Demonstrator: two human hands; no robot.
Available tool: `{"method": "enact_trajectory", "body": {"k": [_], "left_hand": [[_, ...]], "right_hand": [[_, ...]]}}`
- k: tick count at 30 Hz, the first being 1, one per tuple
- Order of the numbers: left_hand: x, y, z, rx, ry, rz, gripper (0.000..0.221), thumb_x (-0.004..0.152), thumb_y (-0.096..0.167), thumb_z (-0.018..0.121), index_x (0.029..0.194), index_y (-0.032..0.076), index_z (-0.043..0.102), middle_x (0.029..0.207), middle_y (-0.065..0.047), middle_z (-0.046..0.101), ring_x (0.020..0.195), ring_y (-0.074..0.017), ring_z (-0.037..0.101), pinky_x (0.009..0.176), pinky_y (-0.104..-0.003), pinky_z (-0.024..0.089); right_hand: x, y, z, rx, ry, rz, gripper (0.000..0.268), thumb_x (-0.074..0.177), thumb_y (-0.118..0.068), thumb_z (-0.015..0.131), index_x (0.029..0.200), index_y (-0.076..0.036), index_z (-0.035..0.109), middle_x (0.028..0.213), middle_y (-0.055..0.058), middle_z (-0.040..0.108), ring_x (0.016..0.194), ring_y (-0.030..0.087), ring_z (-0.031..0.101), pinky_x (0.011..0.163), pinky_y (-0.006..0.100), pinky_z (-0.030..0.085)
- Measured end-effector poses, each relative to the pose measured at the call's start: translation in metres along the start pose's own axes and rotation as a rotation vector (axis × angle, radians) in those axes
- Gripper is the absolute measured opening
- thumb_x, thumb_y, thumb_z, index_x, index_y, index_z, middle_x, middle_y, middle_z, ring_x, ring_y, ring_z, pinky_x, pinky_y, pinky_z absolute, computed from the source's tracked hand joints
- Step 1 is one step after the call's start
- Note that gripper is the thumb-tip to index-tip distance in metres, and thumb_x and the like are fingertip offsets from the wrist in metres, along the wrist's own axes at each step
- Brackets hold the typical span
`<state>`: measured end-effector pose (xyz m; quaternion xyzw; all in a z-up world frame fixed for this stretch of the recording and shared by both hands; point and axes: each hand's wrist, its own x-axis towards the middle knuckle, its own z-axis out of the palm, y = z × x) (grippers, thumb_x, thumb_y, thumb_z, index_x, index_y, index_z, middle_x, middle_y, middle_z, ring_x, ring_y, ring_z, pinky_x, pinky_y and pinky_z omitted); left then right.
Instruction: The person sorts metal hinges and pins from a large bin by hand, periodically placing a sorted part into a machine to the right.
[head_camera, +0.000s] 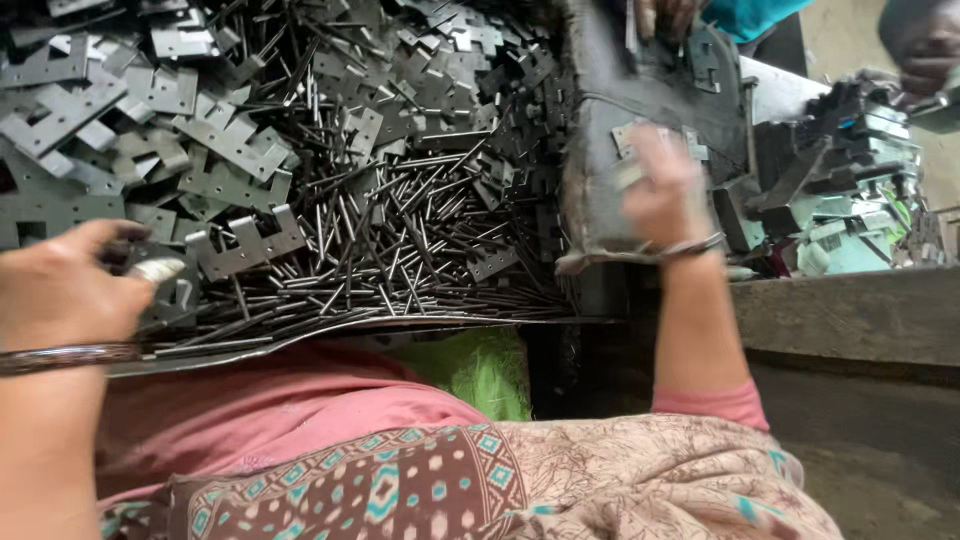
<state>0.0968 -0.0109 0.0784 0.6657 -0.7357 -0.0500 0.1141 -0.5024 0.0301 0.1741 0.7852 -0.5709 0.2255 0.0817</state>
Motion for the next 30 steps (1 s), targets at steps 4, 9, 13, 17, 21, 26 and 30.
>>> {"method": "enact_trajectory", "body": {"k": [4,9,13,17,21,26,30], "left_hand": [[-0.004,-0.017,0.007,-0.931,0.164,-0.168,0.037,0.081,0.013,0.073,0.118,0.018,0.076,0.093,-0.015,0.073,0.084,-0.0333,0.072,0.078,-0.045,0.060],[-0.019,-0.041,-0.014,-2.322,0.218,-0.247,0.040,0.081,0.002,0.070,0.120,0.010,0.071,0.102,-0.013,0.071,0.093,-0.0309,0.071,0.085,-0.044,0.061],[-0.033,-0.046,-0.041,-2.484,0.107,-0.075,0.043,0.081,-0.006,0.067,0.122,0.004,0.067,0.110,-0.012,0.070,0.101,-0.0290,0.071,0.090,-0.043,0.062],[0.003,0.004,0.002,-1.463,0.043,-0.231,0.039,0.079,0.000,0.077,0.117,0.002,0.071,0.115,-0.013,0.065,0.103,-0.0294,0.068,0.090,-0.042,0.060],[0.002,0.079,0.061,-0.435,-0.283,0.289,0.019,0.084,0.021,0.074,0.099,0.010,0.077,0.100,-0.012,0.074,0.095,-0.0275,0.071,0.084,-0.042,0.056],[-0.007,0.100,0.111,0.068,-0.221,0.457,0.012,0.087,0.017,0.066,0.085,0.016,0.078,0.094,-0.006,0.075,0.097,-0.0257,0.070,0.085,-0.041,0.051],[-0.018,0.100,0.098,0.043,-0.244,0.443,0.011,0.083,0.018,0.065,0.082,0.016,0.076,0.090,-0.006,0.074,0.095,-0.0251,0.068,0.085,-0.041,0.048]], "right_hand": [[-0.013,-0.099,0.084,0.182,-0.630,-0.067,0.047,0.074,-0.008,0.079,0.119,-0.005,0.068,0.121,0.019,0.064,0.110,0.039,0.062,0.089,0.045,0.054],[-0.043,-0.074,0.161,-0.105,-0.702,-0.286,0.041,0.076,-0.007,0.072,0.116,-0.007,0.062,0.117,0.013,0.064,0.109,0.033,0.065,0.088,0.043,0.055],[-0.047,-0.044,0.173,-0.013,-0.732,-0.086,0.039,0.081,-0.007,0.068,0.119,-0.008,0.063,0.131,0.014,0.062,0.100,0.036,0.065,0.080,0.045,0.054],[-0.022,-0.066,0.154,0.173,-0.570,-0.007,0.041,0.080,-0.002,0.068,0.119,-0.011,0.070,0.115,0.010,0.069,0.099,0.034,0.069,0.084,0.043,0.057],[0.002,-0.114,0.119,0.147,-0.284,-0.319,0.039,0.073,-0.001,0.073,0.111,-0.009,0.074,0.118,0.012,0.070,0.100,0.037,0.070,0.089,0.046,0.057],[-0.001,-0.128,0.098,0.568,-0.315,0.111,0.027,0.093,-0.001,0.062,0.118,-0.004,0.071,0.123,0.011,0.074,0.111,0.023,0.075,0.095,0.032,0.059],[-0.005,-0.116,0.082,1.201,-0.358,0.386,0.027,0.102,-0.009,0.055,0.117,0.004,0.074,0.121,0.018,0.074,0.112,0.025,0.072,0.100,0.034,0.058]]}}
